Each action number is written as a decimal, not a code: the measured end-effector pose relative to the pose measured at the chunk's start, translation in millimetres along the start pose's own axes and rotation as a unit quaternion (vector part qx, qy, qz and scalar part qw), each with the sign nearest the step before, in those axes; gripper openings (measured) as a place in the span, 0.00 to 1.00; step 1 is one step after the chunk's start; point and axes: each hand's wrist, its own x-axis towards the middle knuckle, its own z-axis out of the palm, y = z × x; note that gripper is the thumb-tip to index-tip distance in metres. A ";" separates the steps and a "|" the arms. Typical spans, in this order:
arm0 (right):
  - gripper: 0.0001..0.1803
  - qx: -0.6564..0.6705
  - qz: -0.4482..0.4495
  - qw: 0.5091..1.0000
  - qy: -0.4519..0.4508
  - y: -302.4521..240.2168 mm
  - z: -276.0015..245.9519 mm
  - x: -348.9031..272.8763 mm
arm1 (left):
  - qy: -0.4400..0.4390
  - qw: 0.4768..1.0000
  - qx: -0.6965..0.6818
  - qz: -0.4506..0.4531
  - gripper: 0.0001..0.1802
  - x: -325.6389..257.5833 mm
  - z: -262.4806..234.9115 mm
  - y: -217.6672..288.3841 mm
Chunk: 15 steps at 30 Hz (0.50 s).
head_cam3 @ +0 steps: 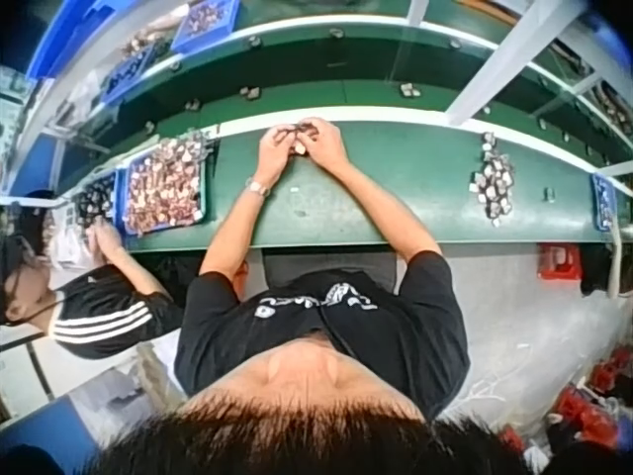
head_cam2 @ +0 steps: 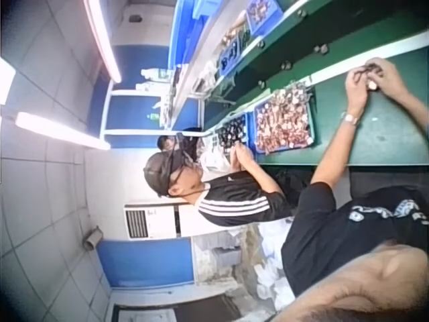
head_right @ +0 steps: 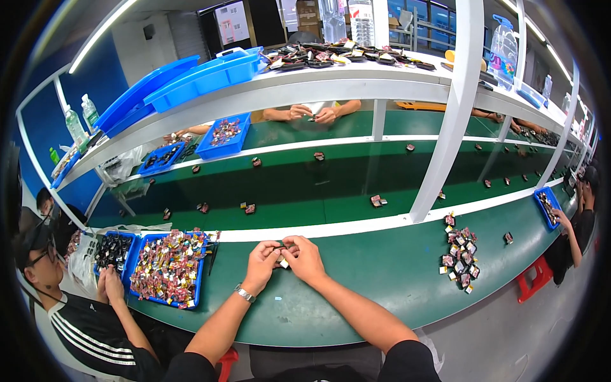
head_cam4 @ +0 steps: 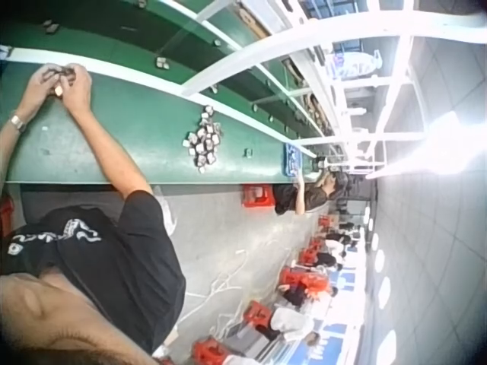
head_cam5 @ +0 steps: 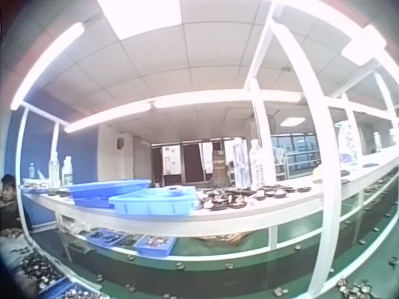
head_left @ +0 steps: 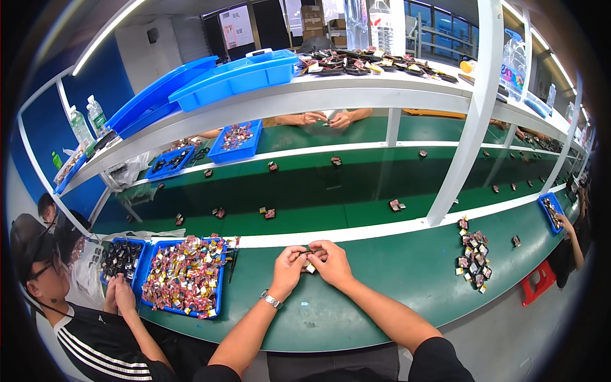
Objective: Assembling or sorting small electronic components on a production line.
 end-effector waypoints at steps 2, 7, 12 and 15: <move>0.11 0.004 0.029 0.999 -0.033 1.3 -0.3 0.7 | 0.008 0.999 0.046 0.027 0.08 1.4 -0.7 -4.7; 0.10 0.012 0.055 0.997 -0.054 6.7 -2.4 8.4 | -0.011 0.993 0.086 0.073 0.10 0.8 0.0 -5.8; 0.08 -0.022 0.107 0.994 -0.003 18.8 -12.6 84.1 | 0.059 0.986 0.060 0.142 0.17 4.8 -15.1 -1.6; 0.09 -0.157 0.112 0.975 0.110 38.4 -35.5 139.1 | 0.080 0.978 0.103 0.163 0.14 10.2 -21.2 -0.7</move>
